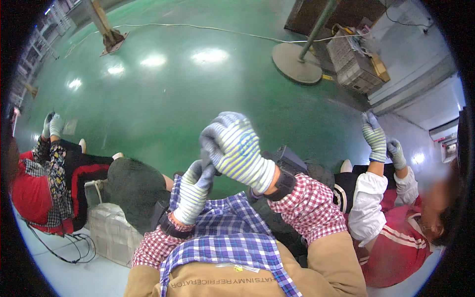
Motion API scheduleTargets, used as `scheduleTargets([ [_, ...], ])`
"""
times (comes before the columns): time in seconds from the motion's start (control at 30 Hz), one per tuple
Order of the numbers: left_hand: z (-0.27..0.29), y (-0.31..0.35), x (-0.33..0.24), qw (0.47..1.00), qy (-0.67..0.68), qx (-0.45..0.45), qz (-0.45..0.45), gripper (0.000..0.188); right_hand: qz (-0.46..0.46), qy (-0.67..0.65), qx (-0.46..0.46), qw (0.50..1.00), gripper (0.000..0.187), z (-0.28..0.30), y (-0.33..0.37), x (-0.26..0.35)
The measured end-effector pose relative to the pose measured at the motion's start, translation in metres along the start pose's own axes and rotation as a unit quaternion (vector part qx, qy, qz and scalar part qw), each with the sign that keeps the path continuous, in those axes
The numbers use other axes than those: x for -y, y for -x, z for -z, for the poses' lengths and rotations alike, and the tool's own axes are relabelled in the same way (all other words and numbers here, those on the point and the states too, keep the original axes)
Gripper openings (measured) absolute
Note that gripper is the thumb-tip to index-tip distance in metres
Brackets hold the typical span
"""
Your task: The recorder is manually assembling fiber optic bundles or small wire components in an industrial setting.
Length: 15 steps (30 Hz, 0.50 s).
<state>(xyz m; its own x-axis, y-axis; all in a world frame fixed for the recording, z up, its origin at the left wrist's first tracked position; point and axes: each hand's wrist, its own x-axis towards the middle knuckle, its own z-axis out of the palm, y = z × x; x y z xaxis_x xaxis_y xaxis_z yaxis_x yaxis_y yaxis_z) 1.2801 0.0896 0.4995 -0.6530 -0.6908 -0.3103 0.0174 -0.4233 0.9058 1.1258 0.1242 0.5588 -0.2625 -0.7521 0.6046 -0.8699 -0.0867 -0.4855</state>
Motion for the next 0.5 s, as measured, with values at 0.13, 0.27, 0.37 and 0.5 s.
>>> scheduleTargets([
  [0.13,0.001,-0.005,-0.012,0.993,-0.087,0.063,0.04,0.023,0.005,0.007,-0.058,0.998,0.012,0.009,-0.004,0.001],
  [0.27,0.007,-0.003,0.012,0.993,0.01,0.063,-0.098,0.022,0.059,-0.034,-0.076,0.995,0.017,0.007,-0.006,0.005],
  [0.37,0.023,-0.002,0.024,0.992,0.085,0.042,-0.078,0.027,0.212,-0.084,0.019,0.973,0.024,0.037,-0.011,0.04],
  [0.5,0.022,-0.006,0.005,1.0,0.026,0.002,-0.011,0.023,0.399,-0.191,0.012,0.897,0.023,0.036,0.017,0.067],
])
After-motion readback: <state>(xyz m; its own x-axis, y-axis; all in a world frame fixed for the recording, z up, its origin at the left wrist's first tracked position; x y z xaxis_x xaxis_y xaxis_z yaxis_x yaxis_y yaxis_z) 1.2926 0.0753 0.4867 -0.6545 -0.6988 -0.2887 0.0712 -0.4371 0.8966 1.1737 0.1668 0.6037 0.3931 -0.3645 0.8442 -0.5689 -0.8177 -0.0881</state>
